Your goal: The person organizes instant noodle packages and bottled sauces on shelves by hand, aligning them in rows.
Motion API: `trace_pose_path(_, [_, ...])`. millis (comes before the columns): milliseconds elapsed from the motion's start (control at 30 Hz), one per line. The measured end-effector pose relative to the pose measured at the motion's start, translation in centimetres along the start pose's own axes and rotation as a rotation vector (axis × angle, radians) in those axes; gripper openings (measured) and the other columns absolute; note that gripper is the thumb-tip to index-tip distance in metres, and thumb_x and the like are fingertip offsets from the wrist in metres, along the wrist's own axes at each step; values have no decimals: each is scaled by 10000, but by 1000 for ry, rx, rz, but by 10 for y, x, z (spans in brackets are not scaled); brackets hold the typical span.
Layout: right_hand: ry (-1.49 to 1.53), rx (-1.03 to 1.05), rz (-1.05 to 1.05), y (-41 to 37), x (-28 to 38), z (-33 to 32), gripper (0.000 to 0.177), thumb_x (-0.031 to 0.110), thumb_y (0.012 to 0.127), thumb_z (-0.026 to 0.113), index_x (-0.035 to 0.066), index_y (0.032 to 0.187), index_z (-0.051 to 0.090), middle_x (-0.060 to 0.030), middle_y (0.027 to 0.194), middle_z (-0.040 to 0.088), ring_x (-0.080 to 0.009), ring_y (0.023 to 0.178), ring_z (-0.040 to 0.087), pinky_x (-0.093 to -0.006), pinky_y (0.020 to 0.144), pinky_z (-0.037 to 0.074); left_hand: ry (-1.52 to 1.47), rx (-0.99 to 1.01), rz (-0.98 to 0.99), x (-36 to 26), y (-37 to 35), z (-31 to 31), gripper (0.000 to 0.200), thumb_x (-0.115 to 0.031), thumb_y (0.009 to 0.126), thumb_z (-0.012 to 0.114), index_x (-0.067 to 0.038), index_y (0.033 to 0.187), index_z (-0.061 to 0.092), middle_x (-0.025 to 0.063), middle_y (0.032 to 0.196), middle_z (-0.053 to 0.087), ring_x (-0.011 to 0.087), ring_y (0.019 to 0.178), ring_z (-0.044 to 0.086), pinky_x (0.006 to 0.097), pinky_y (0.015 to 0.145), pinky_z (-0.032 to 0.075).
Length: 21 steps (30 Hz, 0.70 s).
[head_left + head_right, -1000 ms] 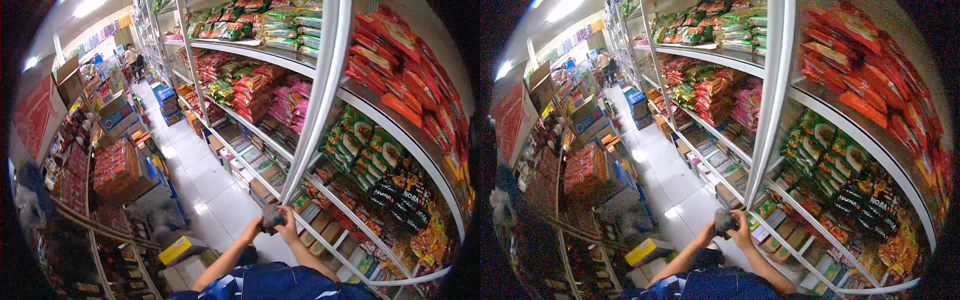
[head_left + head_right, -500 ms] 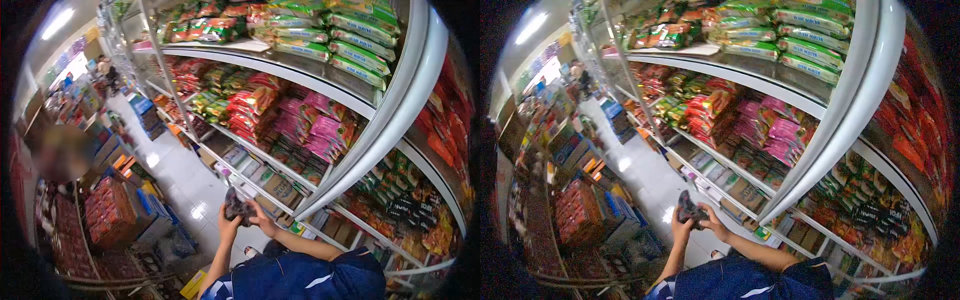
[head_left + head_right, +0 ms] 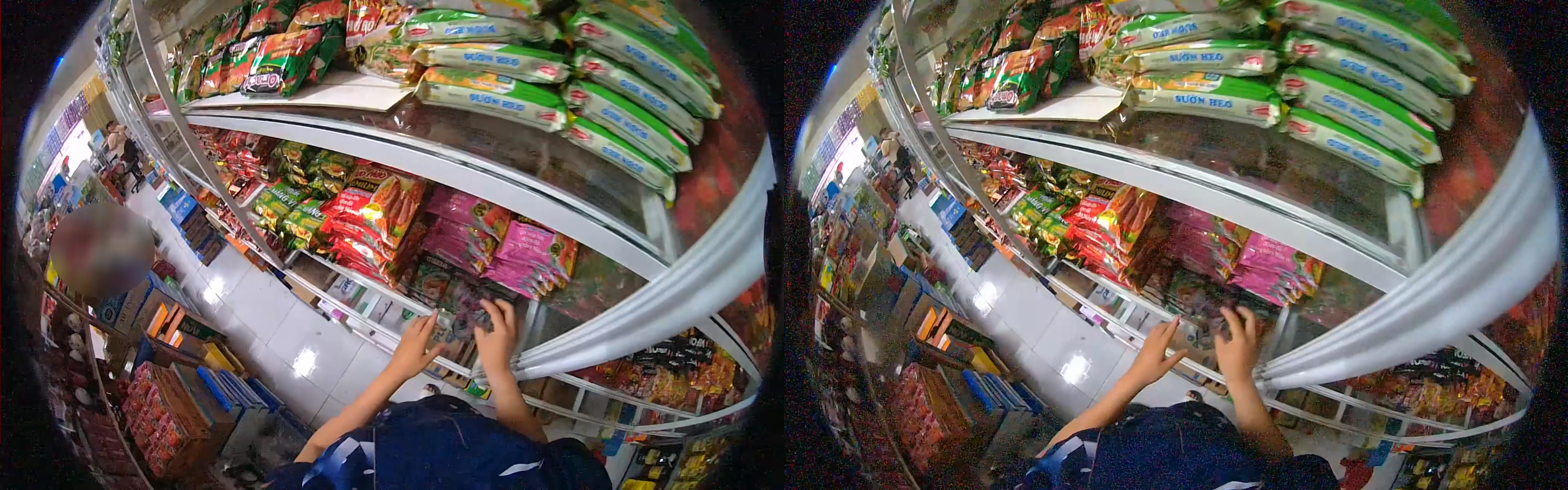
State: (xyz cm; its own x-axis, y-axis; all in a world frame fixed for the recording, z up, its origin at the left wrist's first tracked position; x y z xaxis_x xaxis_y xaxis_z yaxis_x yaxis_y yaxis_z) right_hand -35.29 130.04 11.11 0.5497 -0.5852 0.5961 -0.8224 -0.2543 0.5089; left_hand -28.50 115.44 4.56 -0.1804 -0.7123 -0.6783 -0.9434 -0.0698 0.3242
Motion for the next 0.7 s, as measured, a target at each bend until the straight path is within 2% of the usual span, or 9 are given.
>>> trace_pose_path(100, [-137,107,187,5,-30,38,387,118,687,639,117,1066,559,-123,1146,434,-338,1050,414,-449,863,367,56,-200,-134,54,-22,-32,356,-162,771,593,-33,1098,540,162,965,565,280,904,527,360,779,410])
trace_pose_path(167, [-203,104,191,7,-27,50,369,162,712,632,114,1070,557,-125,1154,431,-348,1056,400,-465,876,349,-169,-365,-427,131,-48,-54,228,-165,788,566,-32,967,613,122,819,621,205,747,577,312,664,438])
trace_pose_path(200, [-177,68,185,7,-17,53,355,196,732,616,109,1070,555,-129,1150,430,-351,1052,395,-474,884,332,-230,-425,-564,168,-58,-70,213,-170,803,530,-21,914,634,104,747,635,148,663,571,270,587,425])
trace_pose_path(300, [-150,13,206,7,-7,73,342,242,758,596,102,1068,554,-134,1140,430,-355,1052,384,-483,894,309,-172,-770,-639,273,-80,-148,267,-195,814,484,37,778,613,123,635,593,184,602,539,328,574,411])
trace_pose_path(433, [-290,-168,262,9,-13,83,323,258,765,599,118,1054,563,-114,1100,460,-337,1030,414,-460,855,351,167,-1002,-604,364,-88,-276,254,-181,843,420,-25,881,616,116,786,618,221,687,554,336,640,430])
trace_pose_path(600, [-382,-345,308,5,-6,78,300,234,761,606,144,1045,574,-91,1102,481,-312,999,453,-431,806,403,458,-1117,-889,415,-66,-435,335,-286,888,355,-72,1016,579,150,971,604,340,841,571,417,696,437])
trace_pose_path(633, [-409,-369,344,4,-7,76,300,234,761,606,144,1045,574,-91,1102,481,-312,999,453,-431,806,403,443,-1078,-860,515,-84,-470,335,-286,888,355,-72,1016,579,150,971,604,340,841,571,417,696,437])
trace_pose_path(667, [-417,-377,317,3,-6,77,305,235,760,605,144,1049,572,-89,1103,484,-305,998,456,-422,800,409,984,-1010,-319,564,-59,-508,420,-341,896,336,-20,1069,545,185,1046,571,346,921,551,417,750,436])
trace_pose_path(700, [-428,-383,288,2,-5,76,310,236,760,604,144,1054,570,-86,1104,487,-298,997,458,-413,793,416,569,-1005,-282,578,-42,-522,422,-329,900,346,3,1092,521,207,1073,549,352,955,535,411,764,438])
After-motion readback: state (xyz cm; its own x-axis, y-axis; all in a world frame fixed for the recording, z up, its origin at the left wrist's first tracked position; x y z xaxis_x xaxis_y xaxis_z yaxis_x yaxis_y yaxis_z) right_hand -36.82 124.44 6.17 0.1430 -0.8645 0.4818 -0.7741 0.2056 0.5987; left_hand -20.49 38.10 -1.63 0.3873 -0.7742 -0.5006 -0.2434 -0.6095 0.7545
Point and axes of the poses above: each hand's wrist, its own y-axis towards the middle knuckle, its own z-axis out of the palm, x = y × z, the point moved 8 cm from there along y, towards the middle knuckle
